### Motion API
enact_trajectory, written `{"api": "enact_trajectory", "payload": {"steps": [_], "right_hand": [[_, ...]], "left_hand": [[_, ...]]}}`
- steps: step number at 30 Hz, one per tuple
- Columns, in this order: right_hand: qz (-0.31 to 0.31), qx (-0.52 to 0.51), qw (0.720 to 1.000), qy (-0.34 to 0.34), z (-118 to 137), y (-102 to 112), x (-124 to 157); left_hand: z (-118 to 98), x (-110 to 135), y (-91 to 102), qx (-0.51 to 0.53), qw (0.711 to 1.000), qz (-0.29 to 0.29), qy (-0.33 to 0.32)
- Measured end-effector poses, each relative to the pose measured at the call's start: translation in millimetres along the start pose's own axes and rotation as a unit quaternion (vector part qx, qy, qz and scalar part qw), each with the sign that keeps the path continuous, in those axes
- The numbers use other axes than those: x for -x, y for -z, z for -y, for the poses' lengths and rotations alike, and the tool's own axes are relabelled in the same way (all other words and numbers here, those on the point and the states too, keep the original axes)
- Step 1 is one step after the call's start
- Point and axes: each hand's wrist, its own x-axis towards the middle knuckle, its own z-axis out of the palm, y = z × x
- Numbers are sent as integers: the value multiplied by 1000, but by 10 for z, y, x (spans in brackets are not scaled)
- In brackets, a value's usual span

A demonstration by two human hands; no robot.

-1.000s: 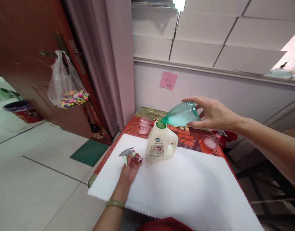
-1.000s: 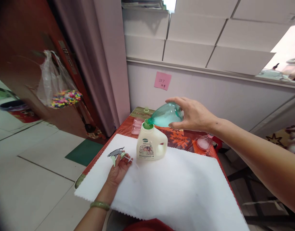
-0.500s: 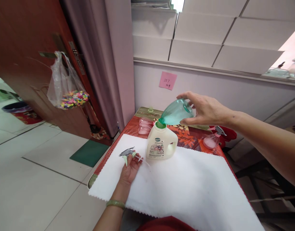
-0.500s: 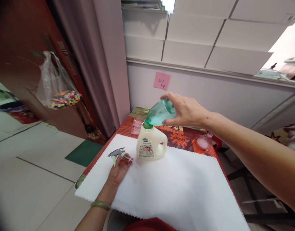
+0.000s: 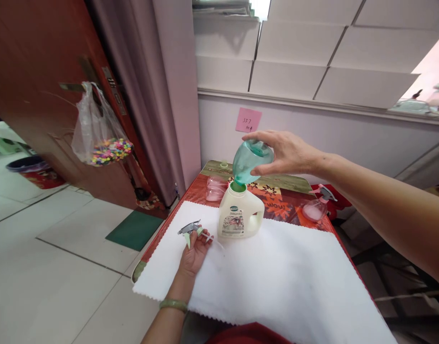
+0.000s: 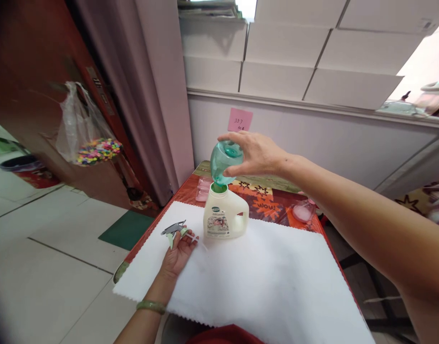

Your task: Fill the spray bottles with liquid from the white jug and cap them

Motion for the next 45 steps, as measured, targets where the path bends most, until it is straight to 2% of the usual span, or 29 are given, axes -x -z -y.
{"api": "enact_trajectory", "payload": {"steps": [4,7,10,12,14,17,20,22,24,26,28,30,33,37,40,42,45], "right_hand": [[-6,-21,1000,-6,-17,-6,21],[-22,-68,997,-40,-101,-55,148],[-58,-150,979,-121,-246,-215,386],[-92,-237,947,-195,-338,-391,584],[-117,-373,882,-263,-398,-605,784],[-136,-534,757,-352,-422,-943,1046],[-139,-650,635,-394,-385,-1254,1263],[-130,-712,558,-405,-321,-1441,1410],[-126,-761,498,-397,-216,-1611,1581],[-120,-790,465,-380,-72,-1758,1777],[-125,-791,465,-378,82,-1868,1984],[-117,-771,510,-363,211,-1927,2177],[-162,-710,585,-357,308,-1920,2413],[-255,-638,637,-350,329,-1819,2627],[-279,-595,670,-346,361,-1749,2714],[-290,-580,679,-344,384,-1722,2743],[-309,-581,672,-339,385,-1706,2759]], "left_hand": [[2,12,-20,0,1000,-11,-3],[5,17,-33,0,1000,-18,-4],[4,26,-49,0,1000,-27,-2],[-4,39,-68,-1,999,-34,2],[-19,59,-99,-1,999,-42,10],[-54,100,-172,5,998,-57,15],[-118,148,-306,9,997,-71,4],[-193,188,-464,11,997,-74,-14],[-297,245,-701,13,997,-68,-41],[-407,320,-1015,16,996,-50,-71],[-491,404,-1373,9,993,-29,-113],[-522,480,-1715,-11,989,-27,-146],[-453,545,-2096,-48,982,-33,-181],[-212,540,-2343,-80,970,-4,-227],[1,513,-2455,-97,968,26,-231],[133,503,-2530,-112,968,42,-219],[324,518,-2643,-143,967,51,-203]]}}
